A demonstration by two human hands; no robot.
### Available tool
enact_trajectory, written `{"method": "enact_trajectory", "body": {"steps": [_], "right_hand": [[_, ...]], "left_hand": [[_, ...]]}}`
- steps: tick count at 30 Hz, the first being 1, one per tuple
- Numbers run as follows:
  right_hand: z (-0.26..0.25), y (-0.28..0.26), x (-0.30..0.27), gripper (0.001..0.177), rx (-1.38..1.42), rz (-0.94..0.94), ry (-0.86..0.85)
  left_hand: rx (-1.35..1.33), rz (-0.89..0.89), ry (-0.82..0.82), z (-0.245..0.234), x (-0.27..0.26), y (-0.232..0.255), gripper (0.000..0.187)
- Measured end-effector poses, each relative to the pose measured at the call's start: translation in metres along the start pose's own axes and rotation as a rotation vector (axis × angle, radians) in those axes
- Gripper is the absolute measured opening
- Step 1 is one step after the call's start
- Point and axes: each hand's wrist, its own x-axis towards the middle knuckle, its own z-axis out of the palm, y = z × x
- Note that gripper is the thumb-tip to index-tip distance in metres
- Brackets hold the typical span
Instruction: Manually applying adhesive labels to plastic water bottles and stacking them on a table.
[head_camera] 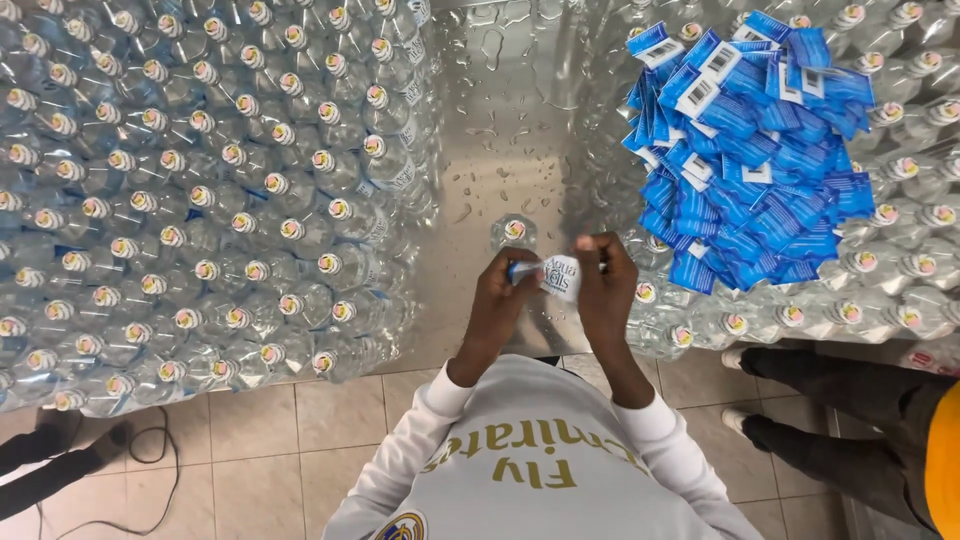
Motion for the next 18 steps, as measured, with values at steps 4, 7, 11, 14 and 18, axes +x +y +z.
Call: {"method": "enact_trajectory", "body": {"steps": [4,7,11,14,18], "right_hand": [[0.012,0.022,-0.008,0.029,-0.175,-0.138,-0.035],[0.031,0.027,-0.032,0.035,-0.261,-0.282,-0.225],[0.055,0.000,-0.055,0.041,-0.381,-0.800,-0.273],[0.042,0.011,-0.014,0.049,-0.423,-0.798,-0.170],[0.049,0.004,-0.013,0.028,-0.778,-0.517,-0.474]], "left_hand": [[0.012,-0.150,0.065,-0.013,-0.001,-0.012,0.028],[0.055,-0.127,0.100,-0.031,0.005,-0.045,0.042],[-0.455,0.039,-0.185,-0.044,0.021,-0.099,0.049],[-0.430,0.177,-0.178,-0.027,0.014,-0.077,0.050],[-0.438,0.425,-0.165,-0.014,0.026,-0.071,0.049]]}}
